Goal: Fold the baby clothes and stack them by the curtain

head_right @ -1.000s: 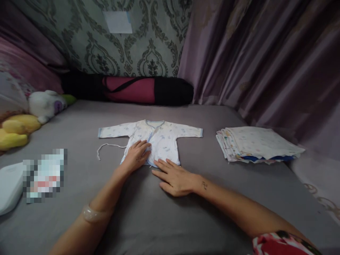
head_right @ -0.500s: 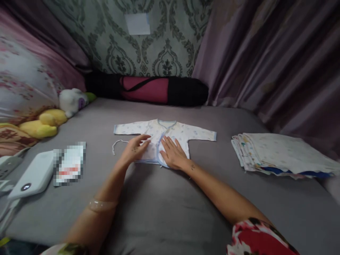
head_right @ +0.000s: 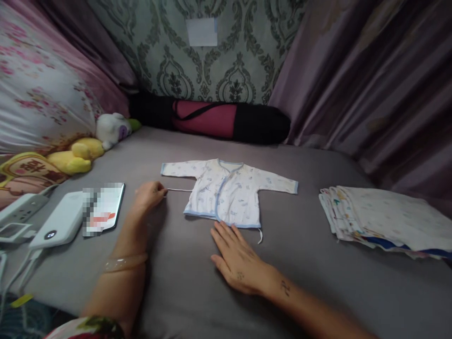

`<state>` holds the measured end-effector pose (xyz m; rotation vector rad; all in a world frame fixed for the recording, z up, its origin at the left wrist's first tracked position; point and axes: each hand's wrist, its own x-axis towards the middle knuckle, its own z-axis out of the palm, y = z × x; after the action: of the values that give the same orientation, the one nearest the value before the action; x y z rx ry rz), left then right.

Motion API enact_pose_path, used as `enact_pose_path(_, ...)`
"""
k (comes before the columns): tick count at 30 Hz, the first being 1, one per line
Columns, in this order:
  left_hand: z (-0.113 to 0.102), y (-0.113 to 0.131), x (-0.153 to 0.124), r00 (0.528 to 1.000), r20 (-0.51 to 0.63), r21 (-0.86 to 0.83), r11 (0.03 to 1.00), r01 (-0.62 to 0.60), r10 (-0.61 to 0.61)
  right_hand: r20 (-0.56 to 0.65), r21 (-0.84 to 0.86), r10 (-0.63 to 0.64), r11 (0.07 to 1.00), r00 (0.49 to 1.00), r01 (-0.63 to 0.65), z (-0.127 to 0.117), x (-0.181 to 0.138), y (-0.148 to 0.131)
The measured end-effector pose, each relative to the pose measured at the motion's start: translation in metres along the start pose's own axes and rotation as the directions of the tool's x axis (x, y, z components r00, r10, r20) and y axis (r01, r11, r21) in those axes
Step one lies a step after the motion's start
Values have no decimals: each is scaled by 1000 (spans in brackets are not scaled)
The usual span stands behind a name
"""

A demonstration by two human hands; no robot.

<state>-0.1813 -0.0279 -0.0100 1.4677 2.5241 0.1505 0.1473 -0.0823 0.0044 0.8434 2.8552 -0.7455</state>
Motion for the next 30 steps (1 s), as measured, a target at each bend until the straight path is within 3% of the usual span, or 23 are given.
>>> enact_pose_path(4, 7, -9, 4, 998, -39, -15, 999, -41, 40, 16, 106, 11, 994, 1000, -12, -5, -11, 0)
enact_pose_path(7, 8, 4, 0, 967, -248, -140, 986, -88, 51, 4, 146, 7, 989, 1000, -7, -2, -13, 4)
enact_pose_path(9, 2, 26, -6, 899, -419, -286, 922, -260, 124, 5, 155, 1, 988, 1000, -1, 0, -13, 6)
enact_pose_path(11, -4, 53, -16, 808, -493, -415, 729, -544, 322, 16, 148, -5, 989, 1000, 2, 0, -12, 6)
enact_pose_path(13, -9, 73, -26, 715, -458, -525, 489, -697, 528, 28, 127, -3, 992, 1000, -1, -1, -13, 6)
enact_pose_path(14, -10, 78, -30, 700, -439, -562, 436, -703, 563, 34, 115, -1, 993, 999, -3, -3, -13, 6)
enact_pose_path(15, -11, 79, -32, 716, -419, -579, 444, -684, 558, 39, 104, -1, 995, 999, -3, -5, -13, 5)
enact_pose_path(18, -10, 63, -32, 875, -296, -495, 722, -483, 383, 19, 68, -18, 998, 1000, 17, -14, -9, 3)
enact_pose_path(20, -9, 49, -30, 952, -86, -370, 878, -305, 294, -56, 41, -40, 998, 998, 42, -20, 1, 1)
enact_pose_path(21, -9, 44, -29, 959, 48, -321, 914, -249, 278, -113, 23, -47, 998, 992, 50, -23, 9, 1)
enact_pose_path(24, -10, 41, -31, 879, 363, -306, 930, -202, 310, -282, -37, -54, 998, 958, 45, -28, 41, 0)
enact_pose_path(26, -9, 44, -33, 841, 431, -340, 922, -185, 328, -323, -65, -39, 998, 946, 19, -30, 66, 0)
enact_pose_path(30, -5, 45, -33, 829, 459, -387, 912, -138, 320, -305, -123, -39, 992, 951, 1, -27, 108, 6)
